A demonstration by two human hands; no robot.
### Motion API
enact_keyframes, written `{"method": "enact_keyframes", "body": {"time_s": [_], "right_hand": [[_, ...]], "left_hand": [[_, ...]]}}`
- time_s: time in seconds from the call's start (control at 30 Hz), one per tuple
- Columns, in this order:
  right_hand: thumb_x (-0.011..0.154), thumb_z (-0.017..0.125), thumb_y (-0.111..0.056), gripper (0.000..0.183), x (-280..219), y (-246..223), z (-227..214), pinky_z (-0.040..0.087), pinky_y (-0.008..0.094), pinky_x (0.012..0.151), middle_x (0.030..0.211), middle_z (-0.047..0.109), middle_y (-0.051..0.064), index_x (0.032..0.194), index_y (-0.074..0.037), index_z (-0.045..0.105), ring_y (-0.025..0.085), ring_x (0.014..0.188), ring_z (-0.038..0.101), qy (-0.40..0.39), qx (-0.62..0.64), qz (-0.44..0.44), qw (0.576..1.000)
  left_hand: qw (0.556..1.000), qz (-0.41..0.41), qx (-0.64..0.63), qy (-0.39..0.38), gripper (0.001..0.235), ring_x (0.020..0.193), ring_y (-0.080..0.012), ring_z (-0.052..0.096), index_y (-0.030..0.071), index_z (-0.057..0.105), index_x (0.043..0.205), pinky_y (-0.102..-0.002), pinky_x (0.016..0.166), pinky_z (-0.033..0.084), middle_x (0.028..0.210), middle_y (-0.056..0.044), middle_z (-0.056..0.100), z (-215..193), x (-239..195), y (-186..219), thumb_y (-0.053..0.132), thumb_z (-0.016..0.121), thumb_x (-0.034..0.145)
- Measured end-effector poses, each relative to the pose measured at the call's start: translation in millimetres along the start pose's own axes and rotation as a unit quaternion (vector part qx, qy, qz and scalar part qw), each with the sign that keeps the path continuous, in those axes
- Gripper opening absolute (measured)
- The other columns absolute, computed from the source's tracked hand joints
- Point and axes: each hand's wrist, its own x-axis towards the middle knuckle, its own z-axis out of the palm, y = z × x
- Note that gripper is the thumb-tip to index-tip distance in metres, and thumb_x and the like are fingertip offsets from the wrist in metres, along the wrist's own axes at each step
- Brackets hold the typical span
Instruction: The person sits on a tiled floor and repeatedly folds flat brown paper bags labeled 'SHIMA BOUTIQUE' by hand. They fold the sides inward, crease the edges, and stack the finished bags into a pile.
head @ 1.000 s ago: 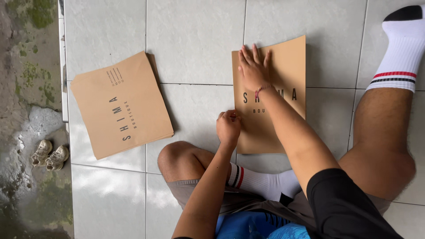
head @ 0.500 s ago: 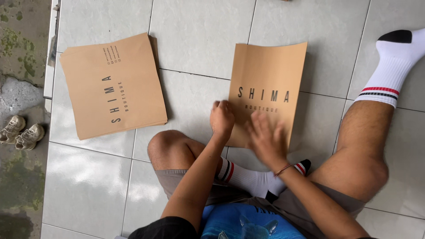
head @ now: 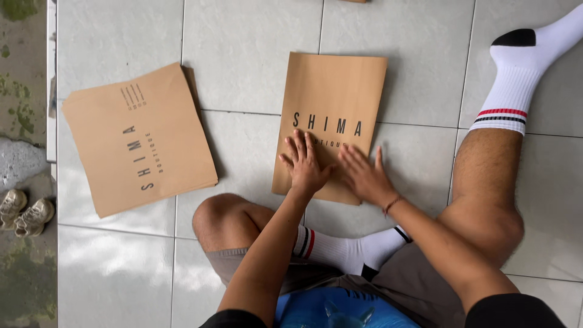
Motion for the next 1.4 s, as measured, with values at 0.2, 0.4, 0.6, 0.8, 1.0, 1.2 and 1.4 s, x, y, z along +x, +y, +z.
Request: {"method": "enact_keyframes", "body": {"time_s": [0.2, 0.4, 0.6, 0.8, 1.0, 1.2, 1.4], "right_hand": [[0.127, 0.034, -0.045, 0.065, 132.6, 111.2, -49.6, -0.003, 0.092, 0.129, 0.194, 0.026, 0.005, 0.186, -0.018, 0.032, 0.028, 0.179, 0.023, 0.030, 0.102, 0.155, 0.982], [0.099, 0.063, -0.083, 0.098, 156.5, 166.0, -57.6, 0.000, 0.088, 0.132, 0.195, 0.021, 0.003, 0.181, -0.033, 0.041, 0.030, 0.180, 0.019, -0.050, 0.148, 0.142, 0.977], [0.065, 0.102, -0.072, 0.154, 9.1, -0.6, -97.7, 0.009, 0.097, 0.124, 0.193, 0.001, 0.026, 0.186, -0.027, 0.018, 0.060, 0.173, 0.006, -0.159, 0.129, 0.135, 0.969], [0.074, 0.095, -0.046, 0.124, -17.6, -50.3, -61.2, 0.039, 0.079, 0.127, 0.190, 0.006, 0.014, 0.180, -0.025, 0.035, 0.048, 0.172, 0.021, -0.165, 0.264, 0.301, 0.902], [0.100, 0.070, -0.043, 0.104, -20.1, -60.6, -73.9, 0.028, 0.058, 0.143, 0.191, 0.022, 0.023, 0.186, -0.012, 0.020, 0.039, 0.173, 0.025, -0.003, 0.579, 0.455, 0.677], [0.103, 0.048, -0.005, 0.079, 14.0, -44.9, -101.8, 0.021, 0.067, 0.141, 0.178, 0.025, 0.048, 0.176, 0.014, 0.026, 0.054, 0.168, 0.026, 0.237, 0.596, 0.257, 0.723], [0.132, 0.055, -0.004, 0.072, 147.5, 72.5, -164.8, 0.060, 0.055, 0.126, 0.185, 0.044, 0.015, 0.186, -0.029, 0.015, 0.029, 0.158, 0.059, 0.321, 0.710, 0.103, 0.619]], "left_hand": [[0.996, -0.005, -0.074, -0.041, 0.143, 0.174, -0.0486, -0.025, 0.012, -0.011, 0.186, -0.080, 0.135, -0.009, 0.192, -0.018, -0.024, -26.7, -13.8, 4.9, 0.066, 0.084, 0.095], [0.994, -0.013, -0.106, -0.031, 0.144, 0.174, -0.0472, -0.026, 0.014, -0.009, 0.187, -0.079, 0.133, -0.012, 0.193, -0.015, -0.024, -22.9, -9.1, 3.9, 0.063, 0.088, 0.093], [0.993, -0.006, -0.118, -0.017, 0.145, 0.175, -0.0455, -0.024, 0.016, -0.008, 0.187, -0.080, 0.134, -0.010, 0.193, -0.013, -0.023, -15.1, -10.0, 0.1, 0.060, 0.091, 0.090], [0.988, 0.007, -0.152, 0.009, 0.142, 0.176, -0.0448, -0.020, 0.017, -0.004, 0.188, -0.078, 0.136, -0.008, 0.194, -0.012, -0.018, -27.5, -22.0, 5.1, 0.057, 0.092, 0.090], [0.983, 0.011, -0.185, -0.004, 0.147, 0.177, -0.0399, -0.024, 0.023, 0.001, 0.188, -0.075, 0.137, -0.012, 0.195, -0.005, -0.021, -21.9, -9.5, -6.8, 0.064, 0.095, 0.083], [0.908, 0.091, -0.365, 0.184, 0.076, 0.133, -0.0405, 0.078, 0.008, 0.055, 0.166, -0.058, 0.112, 0.057, 0.151, -0.020, 0.075, -73.2, -17.7, -102.5, 0.038, 0.087, 0.104], [0.973, -0.068, -0.109, 0.192, 0.077, 0.145, -0.0322, 0.069, 0.025, 0.066, 0.161, -0.056, 0.118, 0.057, 0.155, -0.003, 0.071, -131.8, -26.3, -281.4, 0.070, 0.080, 0.100]]}}
